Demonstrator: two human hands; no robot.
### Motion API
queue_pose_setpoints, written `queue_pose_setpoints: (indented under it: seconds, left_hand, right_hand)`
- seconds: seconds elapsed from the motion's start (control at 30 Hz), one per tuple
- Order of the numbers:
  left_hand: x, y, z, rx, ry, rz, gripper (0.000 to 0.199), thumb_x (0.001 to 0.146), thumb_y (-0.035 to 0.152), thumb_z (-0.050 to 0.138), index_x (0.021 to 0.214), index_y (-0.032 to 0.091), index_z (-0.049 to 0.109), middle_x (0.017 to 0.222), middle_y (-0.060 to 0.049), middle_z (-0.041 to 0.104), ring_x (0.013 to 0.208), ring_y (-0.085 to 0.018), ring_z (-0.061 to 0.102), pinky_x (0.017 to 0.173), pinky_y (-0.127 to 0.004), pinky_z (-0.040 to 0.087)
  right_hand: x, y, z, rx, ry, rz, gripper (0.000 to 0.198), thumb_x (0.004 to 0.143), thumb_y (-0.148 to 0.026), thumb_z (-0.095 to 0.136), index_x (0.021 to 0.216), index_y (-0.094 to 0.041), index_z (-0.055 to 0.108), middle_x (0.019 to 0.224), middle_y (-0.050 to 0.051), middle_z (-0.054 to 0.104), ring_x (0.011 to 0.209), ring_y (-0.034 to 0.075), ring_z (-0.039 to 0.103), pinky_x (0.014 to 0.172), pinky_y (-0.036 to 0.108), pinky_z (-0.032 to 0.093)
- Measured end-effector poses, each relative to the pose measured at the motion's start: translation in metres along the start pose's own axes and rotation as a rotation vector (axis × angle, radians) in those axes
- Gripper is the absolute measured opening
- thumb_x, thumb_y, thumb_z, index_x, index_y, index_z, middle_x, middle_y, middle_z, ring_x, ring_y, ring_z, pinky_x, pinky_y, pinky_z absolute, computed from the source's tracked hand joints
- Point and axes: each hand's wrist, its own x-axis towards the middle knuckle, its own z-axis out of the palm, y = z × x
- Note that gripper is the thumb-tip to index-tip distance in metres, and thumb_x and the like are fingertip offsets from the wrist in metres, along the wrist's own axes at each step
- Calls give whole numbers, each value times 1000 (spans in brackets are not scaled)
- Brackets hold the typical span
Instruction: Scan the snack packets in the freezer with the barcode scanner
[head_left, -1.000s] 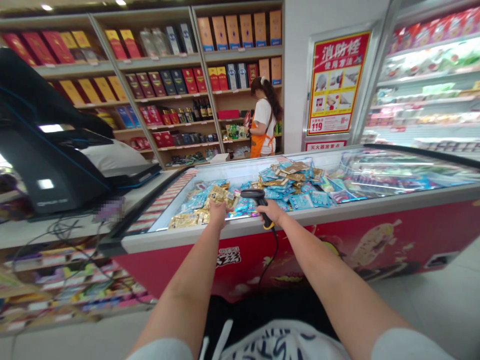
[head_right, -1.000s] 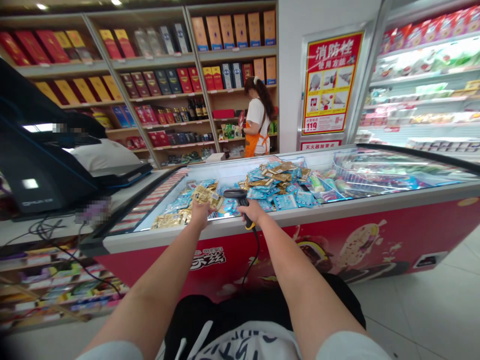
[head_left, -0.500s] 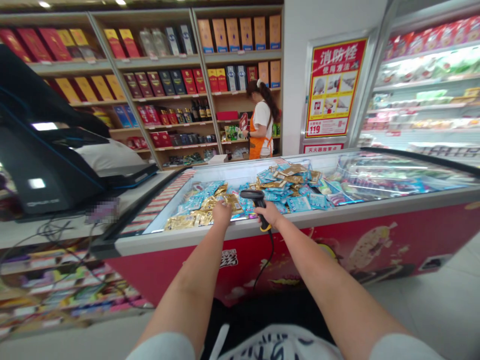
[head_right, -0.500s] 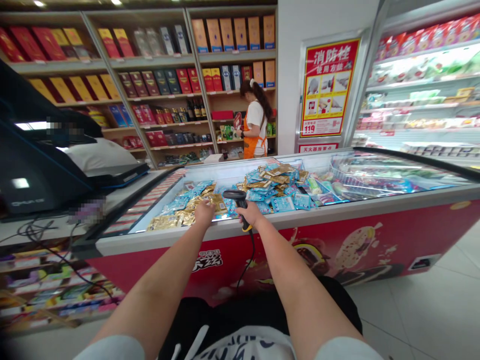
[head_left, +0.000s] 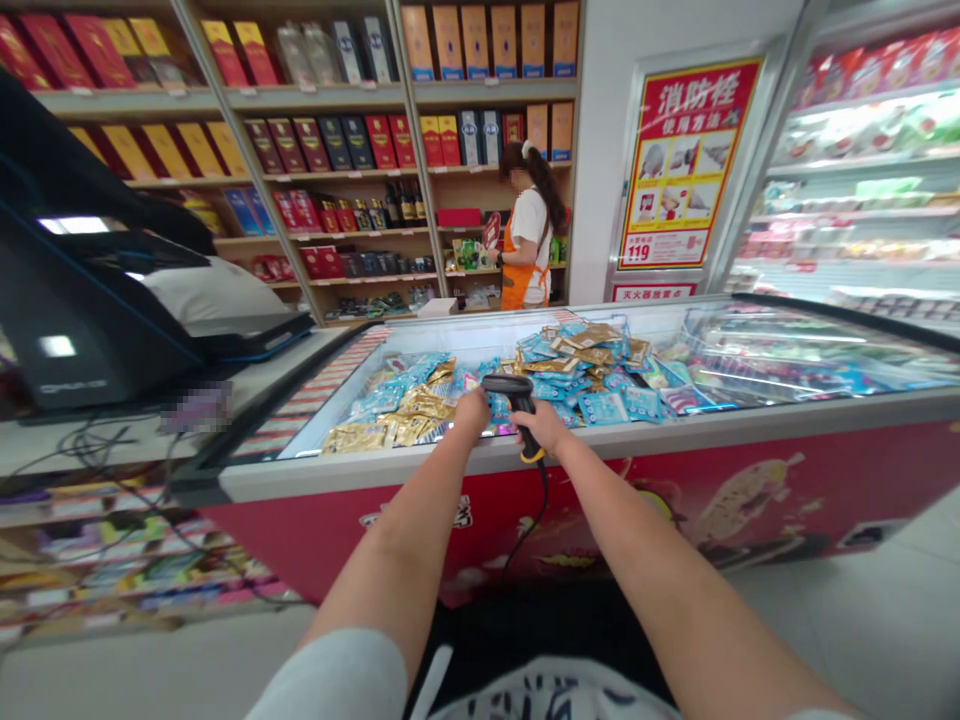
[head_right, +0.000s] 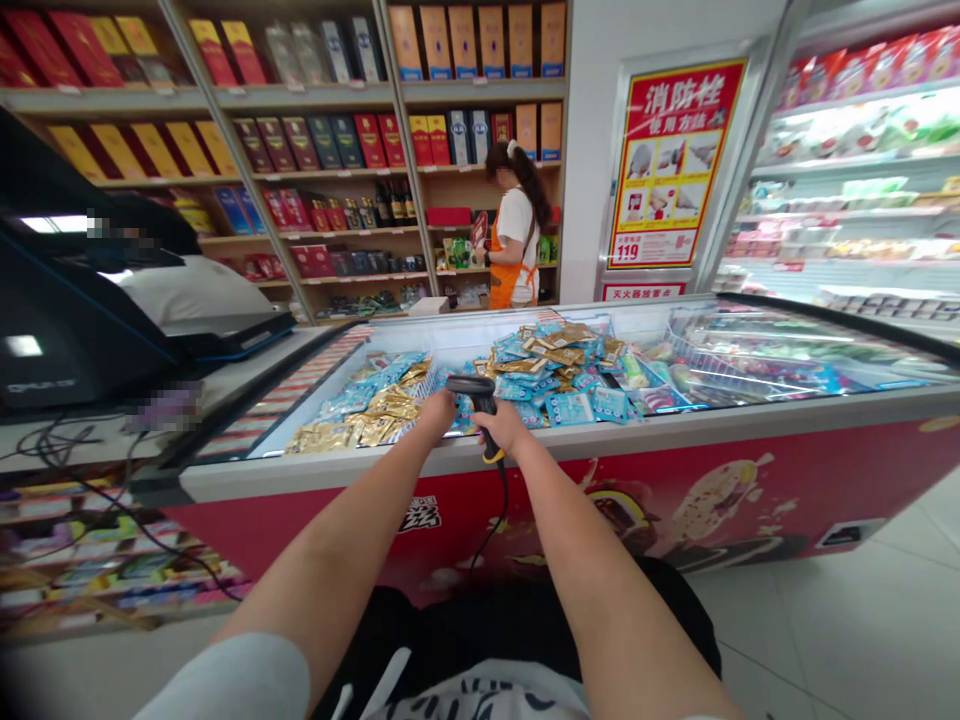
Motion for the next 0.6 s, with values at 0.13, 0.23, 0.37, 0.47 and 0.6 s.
queue_pose_setpoints:
  seconds: [0.13,0.23,0.37,0.47,0.6]
  left_hand:
    - [-6,-10,-16,59,83,33,32,84,17,44,111,14,60,104,-14,66,103,-26,58,92,-36,38]
    - [-10,-29,-37,104,196,-82,40,82,22,45,120,13,53,122,-19,57,117,-33,47,96,-45,34]
    - [-11,-58,-57,116,153,-463,58,69,47,60,114,11,55,120,-23,56,118,-39,45,91,-49,36]
    - [-12,-71,-58,78,107,-479,62,63,53,64,109,12,58,112,-22,61,115,-39,48,91,-47,37]
    - [-17,-80,-50,-73,243,-413,50,67,40,65,107,11,59,109,-22,62,112,-38,51,93,-47,37]
  right_hand:
    - [0,1,0,9,-2,-19,15,66,-25,59,76,-17,51,54,-3,56,39,13,55,37,22,43]
    - [0,2,0,8,-6,-22,14,65,-25,59,74,-17,50,53,-3,56,39,13,54,37,22,43]
    - [1,2,1,22,-3,-20,15,65,-25,59,74,-18,50,52,-3,55,39,13,54,37,22,43]
    - [1,2,2,36,1,-25,15,65,-24,59,76,-17,51,52,-4,55,38,12,54,37,22,43]
    - [0,2,2,31,2,-16,17,64,-24,59,78,-17,52,51,-4,55,38,13,54,36,21,42]
